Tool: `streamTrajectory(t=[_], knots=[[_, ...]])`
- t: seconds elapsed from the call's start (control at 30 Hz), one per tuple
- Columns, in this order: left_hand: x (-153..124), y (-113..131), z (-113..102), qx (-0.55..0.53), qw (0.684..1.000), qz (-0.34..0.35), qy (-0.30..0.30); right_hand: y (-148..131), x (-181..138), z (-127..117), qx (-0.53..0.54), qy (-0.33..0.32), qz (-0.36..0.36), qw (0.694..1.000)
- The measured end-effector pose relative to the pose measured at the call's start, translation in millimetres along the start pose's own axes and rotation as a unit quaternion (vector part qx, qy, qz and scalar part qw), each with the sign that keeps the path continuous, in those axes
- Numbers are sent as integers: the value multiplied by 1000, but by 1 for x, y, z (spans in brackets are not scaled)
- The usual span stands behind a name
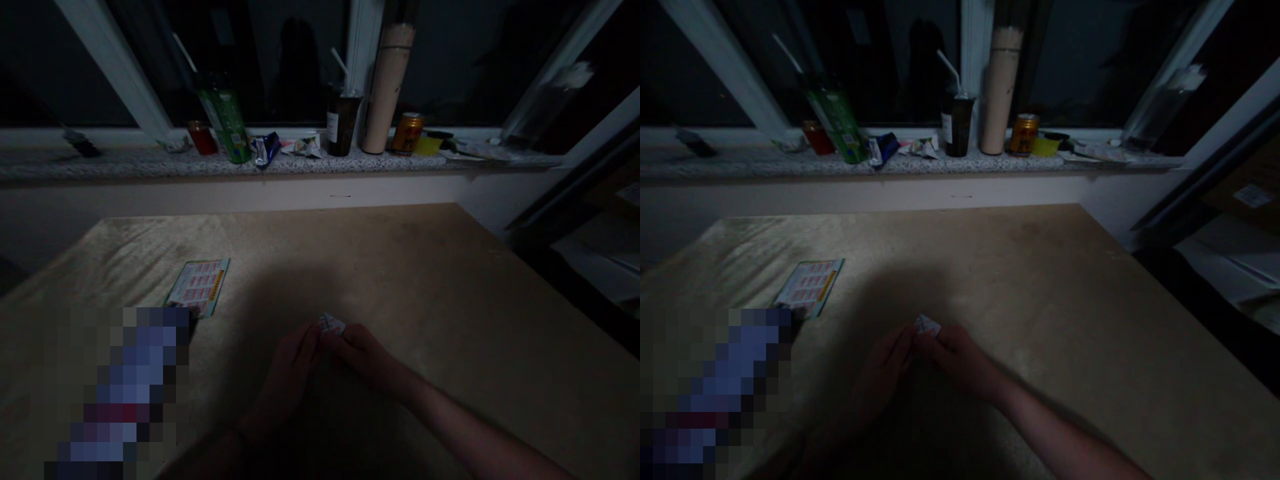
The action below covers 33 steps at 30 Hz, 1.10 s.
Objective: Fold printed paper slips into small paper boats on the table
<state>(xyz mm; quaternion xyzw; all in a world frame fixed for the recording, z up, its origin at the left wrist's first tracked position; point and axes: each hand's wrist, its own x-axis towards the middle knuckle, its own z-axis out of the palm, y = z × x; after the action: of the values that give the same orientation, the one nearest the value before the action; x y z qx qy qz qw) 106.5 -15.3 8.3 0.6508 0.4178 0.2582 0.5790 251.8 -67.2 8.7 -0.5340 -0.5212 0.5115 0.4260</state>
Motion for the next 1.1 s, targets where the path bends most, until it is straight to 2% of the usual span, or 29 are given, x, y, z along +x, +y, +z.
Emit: streamTrajectory(t=[0.23, 0.5, 0.77, 0.87, 1.0, 1.1], knots=[[1, 2, 4, 8, 1000, -14, 22, 2, 3, 2, 3, 43, 2, 999], [0, 9, 2, 81, 996, 19, 17, 1, -4, 4, 3, 20, -13, 1000], [-3, 1, 1, 103, 994, 30, 25, 0, -1, 3, -3, 107, -15, 994], [-2, 0, 0, 76, 997, 14, -1, -3, 1, -1, -35, 131, -38, 990], [-3, 5, -1, 25, 999, -4, -33, -5, -1, -1, -50, 127, -62, 989], [-4, 9, 1, 13, 995, -18, -101, -3, -3, 2, -32, 110, -61, 992]])
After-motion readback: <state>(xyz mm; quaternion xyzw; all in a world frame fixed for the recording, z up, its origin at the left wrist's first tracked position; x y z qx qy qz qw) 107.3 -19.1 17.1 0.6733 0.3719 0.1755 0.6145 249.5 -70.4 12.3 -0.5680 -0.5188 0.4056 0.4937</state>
